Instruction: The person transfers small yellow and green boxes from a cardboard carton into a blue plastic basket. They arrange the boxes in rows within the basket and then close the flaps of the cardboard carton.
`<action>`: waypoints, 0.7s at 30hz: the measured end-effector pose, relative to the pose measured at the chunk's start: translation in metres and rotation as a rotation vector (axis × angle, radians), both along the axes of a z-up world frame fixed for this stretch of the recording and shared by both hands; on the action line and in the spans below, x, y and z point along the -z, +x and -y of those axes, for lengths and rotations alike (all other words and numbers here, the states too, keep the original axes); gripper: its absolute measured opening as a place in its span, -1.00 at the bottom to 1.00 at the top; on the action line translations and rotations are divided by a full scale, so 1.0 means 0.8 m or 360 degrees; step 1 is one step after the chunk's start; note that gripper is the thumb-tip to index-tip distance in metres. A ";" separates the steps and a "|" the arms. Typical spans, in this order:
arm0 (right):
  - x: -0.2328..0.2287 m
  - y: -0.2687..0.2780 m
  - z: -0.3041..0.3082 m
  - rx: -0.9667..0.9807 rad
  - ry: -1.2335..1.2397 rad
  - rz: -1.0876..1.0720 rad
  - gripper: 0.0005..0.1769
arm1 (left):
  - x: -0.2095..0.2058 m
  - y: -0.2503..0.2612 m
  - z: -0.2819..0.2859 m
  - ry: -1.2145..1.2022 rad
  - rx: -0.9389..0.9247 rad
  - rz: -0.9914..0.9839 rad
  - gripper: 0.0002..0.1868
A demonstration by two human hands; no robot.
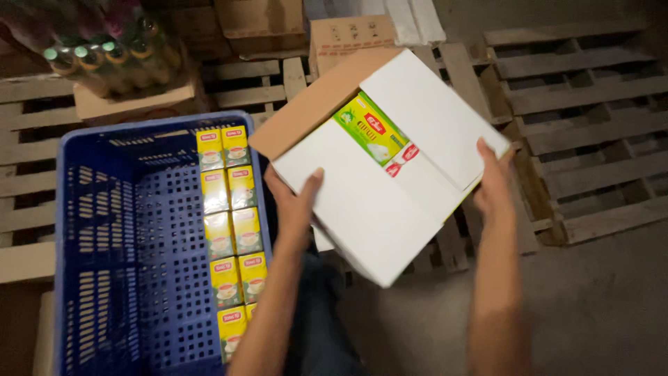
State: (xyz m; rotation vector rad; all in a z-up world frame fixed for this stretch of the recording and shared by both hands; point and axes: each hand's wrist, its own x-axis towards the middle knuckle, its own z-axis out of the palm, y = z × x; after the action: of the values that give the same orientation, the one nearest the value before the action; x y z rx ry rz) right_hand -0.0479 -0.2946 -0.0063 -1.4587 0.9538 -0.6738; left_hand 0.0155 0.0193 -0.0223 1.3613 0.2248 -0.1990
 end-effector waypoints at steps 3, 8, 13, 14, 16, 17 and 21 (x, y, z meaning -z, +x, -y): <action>-0.017 0.032 0.044 -0.0311 -0.0247 -0.0442 -0.19 | 0.045 -0.052 0.039 0.0150 -0.0211 0.0055 0.19; -0.021 0.081 0.096 -0.0360 -0.1238 -0.0470 -0.20 | 0.093 -0.153 0.137 0.0367 -0.0690 -0.0081 0.29; -0.009 0.076 0.058 -0.0743 -0.1583 -0.0978 -0.45 | 0.046 -0.153 0.145 0.0400 -0.0896 0.0006 0.13; -0.009 0.070 0.040 -0.0872 -0.1724 -0.1120 -0.31 | 0.054 -0.150 0.145 0.0513 -0.0949 0.0106 0.08; -0.027 0.036 -0.007 -0.0919 -0.1704 -0.1198 -0.34 | 0.044 -0.148 0.126 0.0433 -0.0801 0.0006 0.13; -0.034 0.021 -0.032 -0.0971 -0.1679 -0.1273 -0.29 | 0.040 -0.145 0.114 0.0360 -0.0656 -0.0094 0.18; -0.045 -0.018 -0.095 -0.1108 -0.1693 -0.1338 -0.16 | 0.039 -0.144 0.080 0.0152 -0.0425 -0.0277 0.35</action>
State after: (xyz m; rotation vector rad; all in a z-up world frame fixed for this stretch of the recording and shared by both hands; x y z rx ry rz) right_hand -0.0626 -0.2184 0.0296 -2.9629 0.5610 0.0572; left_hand -0.0994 -0.0448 -0.0538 1.3938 0.5643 -0.0834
